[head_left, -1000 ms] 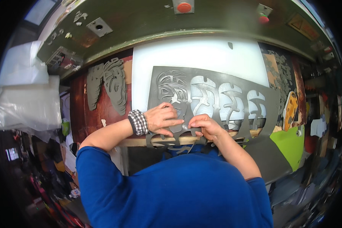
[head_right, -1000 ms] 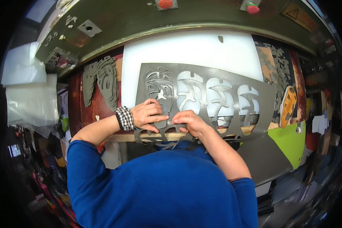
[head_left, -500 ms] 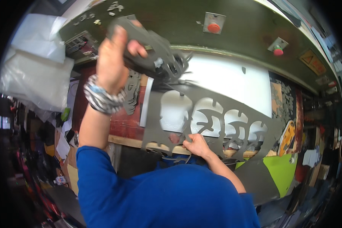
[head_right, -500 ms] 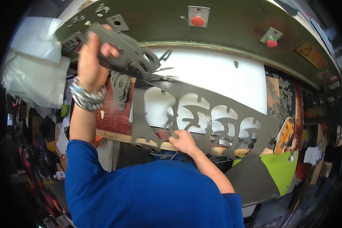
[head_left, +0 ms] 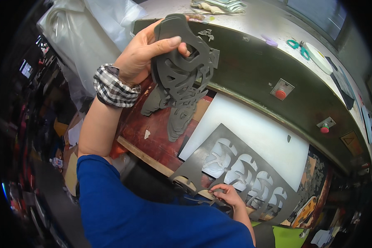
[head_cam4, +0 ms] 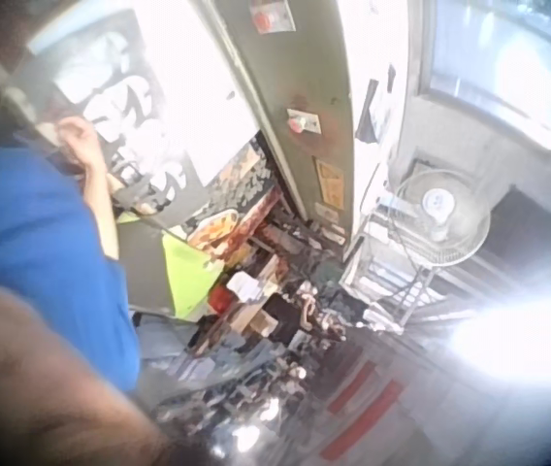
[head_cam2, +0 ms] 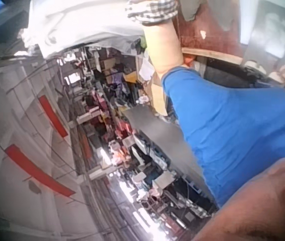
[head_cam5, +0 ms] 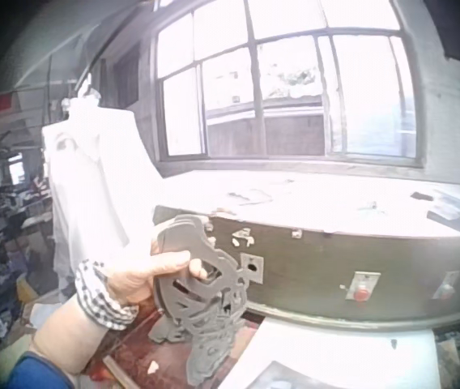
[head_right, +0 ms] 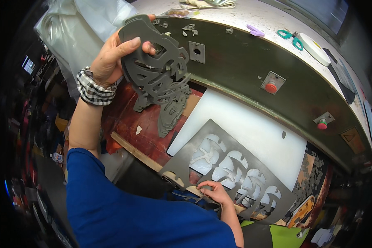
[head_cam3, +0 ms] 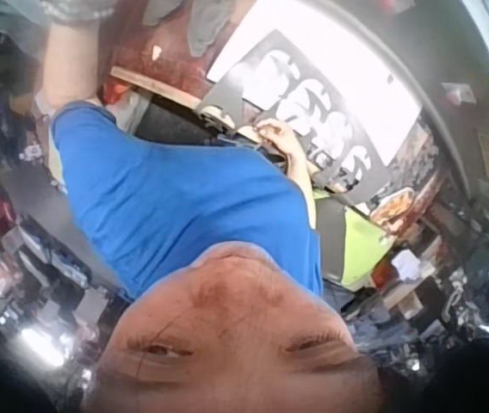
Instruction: The person operates a die-cutting machine to cut decorative shapes from sheets of material. They repeatedly place a sheet and a die into the machine, press a button to activate the cut, remove the cut pieces, and set them aside. The person also retrieves new sheets from a nearby stack and discards excess material.
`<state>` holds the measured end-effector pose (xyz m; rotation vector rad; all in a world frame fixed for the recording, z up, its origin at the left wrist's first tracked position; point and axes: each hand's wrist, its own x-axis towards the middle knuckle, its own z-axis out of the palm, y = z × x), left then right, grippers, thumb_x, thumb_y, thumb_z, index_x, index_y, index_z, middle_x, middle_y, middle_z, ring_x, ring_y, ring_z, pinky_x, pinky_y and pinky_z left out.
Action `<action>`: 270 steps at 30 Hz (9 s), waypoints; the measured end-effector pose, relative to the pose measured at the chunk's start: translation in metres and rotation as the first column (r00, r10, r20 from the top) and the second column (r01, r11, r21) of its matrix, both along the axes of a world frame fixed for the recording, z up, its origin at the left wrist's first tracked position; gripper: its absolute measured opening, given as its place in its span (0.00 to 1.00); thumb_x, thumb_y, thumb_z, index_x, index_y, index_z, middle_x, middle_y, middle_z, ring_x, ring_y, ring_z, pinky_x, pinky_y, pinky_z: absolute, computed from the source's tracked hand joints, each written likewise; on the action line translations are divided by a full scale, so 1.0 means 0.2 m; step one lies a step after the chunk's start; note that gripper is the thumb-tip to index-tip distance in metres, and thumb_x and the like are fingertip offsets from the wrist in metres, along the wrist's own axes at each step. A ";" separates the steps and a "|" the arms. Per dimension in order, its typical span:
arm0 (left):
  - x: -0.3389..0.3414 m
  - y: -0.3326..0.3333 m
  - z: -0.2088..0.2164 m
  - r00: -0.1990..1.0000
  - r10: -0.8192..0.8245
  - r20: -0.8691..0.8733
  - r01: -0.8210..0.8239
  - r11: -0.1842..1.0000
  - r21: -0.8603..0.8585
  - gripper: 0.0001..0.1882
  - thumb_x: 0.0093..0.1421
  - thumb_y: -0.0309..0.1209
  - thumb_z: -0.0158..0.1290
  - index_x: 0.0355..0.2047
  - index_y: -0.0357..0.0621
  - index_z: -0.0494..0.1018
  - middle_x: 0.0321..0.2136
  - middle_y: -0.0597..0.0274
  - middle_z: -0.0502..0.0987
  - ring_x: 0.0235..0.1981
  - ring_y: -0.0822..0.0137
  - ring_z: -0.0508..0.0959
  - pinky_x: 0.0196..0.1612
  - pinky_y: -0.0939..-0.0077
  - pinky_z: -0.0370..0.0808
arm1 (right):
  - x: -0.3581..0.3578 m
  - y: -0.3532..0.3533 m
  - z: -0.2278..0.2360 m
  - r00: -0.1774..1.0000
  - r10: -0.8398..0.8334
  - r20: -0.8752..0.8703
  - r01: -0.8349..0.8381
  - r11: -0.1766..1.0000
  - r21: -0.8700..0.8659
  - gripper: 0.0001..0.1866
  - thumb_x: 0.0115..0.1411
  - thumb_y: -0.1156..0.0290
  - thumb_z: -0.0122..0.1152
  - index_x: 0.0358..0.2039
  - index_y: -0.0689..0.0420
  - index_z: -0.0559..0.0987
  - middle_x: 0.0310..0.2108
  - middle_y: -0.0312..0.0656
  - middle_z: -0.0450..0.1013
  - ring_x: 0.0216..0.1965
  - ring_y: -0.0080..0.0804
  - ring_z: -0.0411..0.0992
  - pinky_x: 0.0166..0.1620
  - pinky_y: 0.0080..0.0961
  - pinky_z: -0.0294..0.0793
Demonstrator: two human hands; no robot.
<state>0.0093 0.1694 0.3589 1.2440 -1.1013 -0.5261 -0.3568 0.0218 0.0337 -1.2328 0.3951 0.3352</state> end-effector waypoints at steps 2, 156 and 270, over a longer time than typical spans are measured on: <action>0.05 0.02 -0.07 0.993 0.019 -0.114 -0.026 0.998 -0.060 0.28 0.63 0.32 0.53 0.60 0.34 0.59 0.29 0.65 0.74 0.38 0.71 0.77 0.46 0.76 0.76 | 0.00 -0.01 0.02 1.000 -0.009 -0.025 0.009 1.000 0.028 0.11 0.57 0.78 0.61 0.42 0.58 0.81 0.35 0.32 0.79 0.26 0.12 0.68 0.28 0.10 0.66; -6.90 2.47 -2.87 -0.276 -0.652 -0.706 0.301 -0.756 0.581 0.17 0.66 0.36 0.50 0.31 0.33 0.61 0.15 0.60 0.66 0.16 0.62 0.72 0.21 0.63 0.73 | -1.86 3.14 -0.99 -0.477 0.548 -0.688 -0.480 -0.818 -0.319 0.16 0.59 0.75 0.60 0.46 0.67 0.74 0.27 0.44 0.77 0.27 0.27 0.75 0.31 0.22 0.74; -4.38 1.98 -1.87 -0.979 -0.129 0.160 0.192 -0.849 0.493 0.16 0.56 0.28 0.54 0.46 0.46 0.76 0.38 0.56 0.81 0.38 0.58 0.82 0.38 0.70 0.78 | -1.73 4.69 -0.91 -0.501 0.569 -0.652 -0.717 -0.695 -0.054 0.44 0.57 0.42 0.58 0.61 0.64 0.58 0.58 0.62 0.58 0.49 0.56 0.69 0.43 0.43 0.78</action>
